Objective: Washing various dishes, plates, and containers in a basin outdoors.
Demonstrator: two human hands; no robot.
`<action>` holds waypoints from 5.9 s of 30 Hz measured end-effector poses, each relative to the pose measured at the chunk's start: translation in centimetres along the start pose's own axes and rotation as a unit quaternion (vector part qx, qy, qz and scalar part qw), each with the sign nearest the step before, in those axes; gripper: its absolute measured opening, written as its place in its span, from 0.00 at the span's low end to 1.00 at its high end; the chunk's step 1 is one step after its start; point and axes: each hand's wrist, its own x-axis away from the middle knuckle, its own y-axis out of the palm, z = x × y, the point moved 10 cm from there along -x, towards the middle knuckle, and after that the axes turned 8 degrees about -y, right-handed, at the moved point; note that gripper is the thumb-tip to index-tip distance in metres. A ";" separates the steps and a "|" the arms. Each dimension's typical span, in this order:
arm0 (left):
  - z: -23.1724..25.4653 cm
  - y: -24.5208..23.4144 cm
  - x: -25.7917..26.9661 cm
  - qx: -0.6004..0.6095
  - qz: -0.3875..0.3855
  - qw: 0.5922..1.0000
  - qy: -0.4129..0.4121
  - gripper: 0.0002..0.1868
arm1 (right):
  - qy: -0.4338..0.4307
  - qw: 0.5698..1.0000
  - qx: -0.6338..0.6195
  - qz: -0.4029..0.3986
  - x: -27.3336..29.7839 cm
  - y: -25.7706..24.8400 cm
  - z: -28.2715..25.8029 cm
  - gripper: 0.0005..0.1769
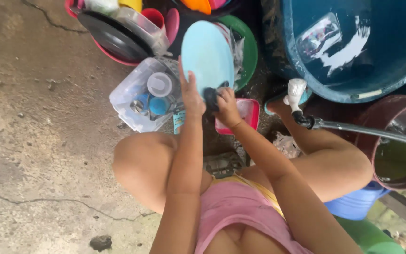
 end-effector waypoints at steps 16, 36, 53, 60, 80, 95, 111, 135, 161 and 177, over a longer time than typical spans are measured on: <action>1.6 0.0 -0.4 0.158 -0.069 0.983 -0.069 0.38 | -0.045 0.977 0.138 -0.154 -2.7 -2.1 6.6 0.28; -3.0 0.5 0.8 0.021 -0.080 0.989 -0.119 0.38 | -0.066 0.989 -0.007 -0.132 -8.6 -1.5 -4.7 0.19; -0.9 -0.5 0.5 -0.066 0.016 0.998 -0.009 0.30 | 0.162 0.986 0.028 -0.036 -0.2 -1.5 -2.0 0.20; -2.0 -3.3 -2.4 0.174 0.043 0.965 -0.192 0.29 | -0.119 0.978 0.116 -0.129 -0.9 -6.4 -0.9 0.19; -5.3 1.6 2.5 -0.259 -0.197 0.926 -0.194 0.21 | 0.019 0.999 -0.020 0.019 -6.9 -6.7 0.8 0.27; -4.9 -0.7 0.7 -0.085 -0.002 0.989 -0.121 0.20 | 0.226 0.973 -0.038 0.042 -2.4 -0.7 4.1 0.31; -4.1 2.3 2.7 0.066 -0.020 0.990 -0.124 0.28 | 0.577 0.553 -0.527 0.288 2.4 -0.1 19.6 0.24; -5.8 23.7 -7.1 -0.399 -0.140 0.906 0.039 0.41 | 0.596 0.645 -0.470 0.090 24.1 4.2 20.2 0.30; -15.8 -4.8 -9.1 -0.541 0.045 0.817 -0.195 0.18 | 0.190 0.875 0.213 -0.392 24.2 15.1 20.0 0.31; -17.0 -7.6 -9.2 -0.531 0.098 0.818 -0.198 0.18 | 0.137 0.948 0.070 -0.279 19.5 8.2 20.1 0.15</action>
